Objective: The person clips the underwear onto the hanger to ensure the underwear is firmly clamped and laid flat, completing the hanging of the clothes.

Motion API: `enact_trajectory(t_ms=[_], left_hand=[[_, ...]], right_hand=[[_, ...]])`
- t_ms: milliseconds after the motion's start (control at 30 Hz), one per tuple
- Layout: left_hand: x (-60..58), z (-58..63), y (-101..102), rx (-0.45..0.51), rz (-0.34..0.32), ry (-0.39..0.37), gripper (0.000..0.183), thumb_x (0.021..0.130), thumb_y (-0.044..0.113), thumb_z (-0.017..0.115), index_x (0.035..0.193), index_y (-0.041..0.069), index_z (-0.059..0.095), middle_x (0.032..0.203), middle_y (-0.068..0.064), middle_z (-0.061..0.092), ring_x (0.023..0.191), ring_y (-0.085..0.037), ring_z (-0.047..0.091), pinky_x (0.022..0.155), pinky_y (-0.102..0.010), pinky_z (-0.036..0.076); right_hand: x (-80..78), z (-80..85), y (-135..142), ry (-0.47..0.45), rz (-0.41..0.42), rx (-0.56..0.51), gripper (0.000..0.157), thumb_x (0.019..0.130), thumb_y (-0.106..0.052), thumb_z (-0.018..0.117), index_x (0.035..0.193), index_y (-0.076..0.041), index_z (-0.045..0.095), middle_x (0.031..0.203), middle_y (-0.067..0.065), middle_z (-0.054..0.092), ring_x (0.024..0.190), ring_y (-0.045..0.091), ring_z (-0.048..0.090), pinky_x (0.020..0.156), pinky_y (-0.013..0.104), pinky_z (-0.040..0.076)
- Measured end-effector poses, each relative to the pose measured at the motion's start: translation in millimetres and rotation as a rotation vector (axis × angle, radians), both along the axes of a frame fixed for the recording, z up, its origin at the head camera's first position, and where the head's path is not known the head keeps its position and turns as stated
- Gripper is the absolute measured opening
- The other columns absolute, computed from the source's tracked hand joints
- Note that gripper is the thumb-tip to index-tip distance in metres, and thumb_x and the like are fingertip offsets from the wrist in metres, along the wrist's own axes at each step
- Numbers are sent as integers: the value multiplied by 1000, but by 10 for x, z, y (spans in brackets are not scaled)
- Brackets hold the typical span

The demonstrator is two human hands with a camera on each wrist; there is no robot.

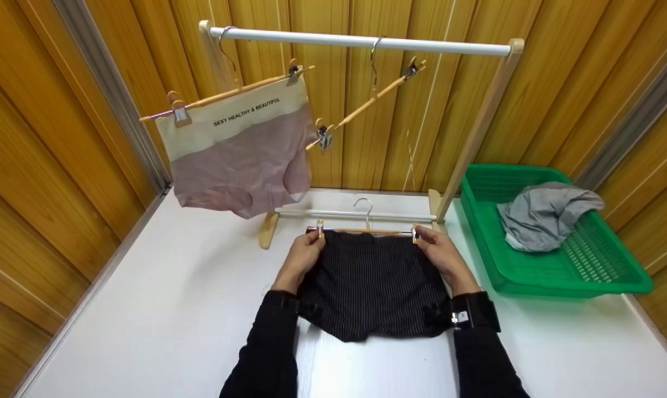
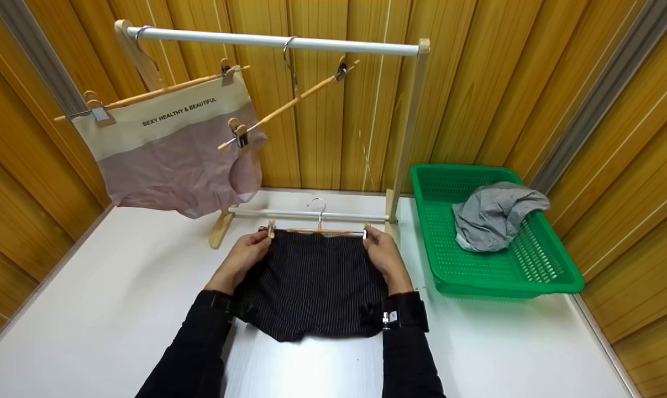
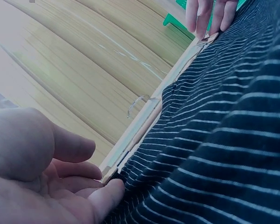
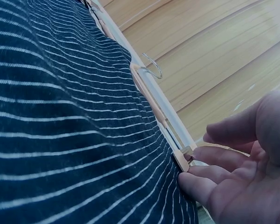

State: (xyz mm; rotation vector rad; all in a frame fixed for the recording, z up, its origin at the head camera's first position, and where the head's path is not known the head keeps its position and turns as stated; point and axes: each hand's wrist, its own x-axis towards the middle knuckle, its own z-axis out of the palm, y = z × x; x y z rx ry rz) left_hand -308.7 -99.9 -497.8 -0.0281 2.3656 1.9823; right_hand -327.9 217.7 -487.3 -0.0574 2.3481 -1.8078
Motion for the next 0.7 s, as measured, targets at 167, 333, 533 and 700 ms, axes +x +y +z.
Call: enact_trajectory(t_ms=[167, 333, 533, 700], left_hand=[[49, 4, -9, -90, -77, 52, 43, 103, 3, 48, 144, -11, 47, 156, -31, 31, 148, -37, 25, 121, -45, 19], [73, 10, 14, -295, -119, 124, 47, 102, 4, 49, 144, -15, 43, 156, -41, 14, 147, -47, 20, 120, -50, 21], [93, 3, 85, -532, -91, 192, 51, 100, 2, 51, 142, -23, 38, 150, -48, 21, 137, -53, 38, 114, -52, 33], [144, 14, 173, -705, -51, 207, 54, 97, 2, 55, 137, -28, 37, 147, -48, 27, 134, -52, 42, 111, -51, 38]], right_hand=[[33, 6, -7, 23, 70, 102, 50, 107, -2, 44, 153, 10, 29, 158, 28, 28, 148, 38, 25, 121, 46, 20], [45, 6, -6, 69, 126, 168, 51, 106, 0, 43, 153, 11, 27, 158, 30, 25, 148, 40, 23, 120, 47, 19], [48, -6, -1, 93, 146, 217, 51, 106, -1, 45, 152, 12, 28, 156, 31, 28, 147, 42, 24, 120, 49, 19], [65, -11, -16, 107, 138, 258, 51, 105, -2, 48, 151, 13, 31, 155, 31, 31, 146, 43, 27, 120, 50, 21]])
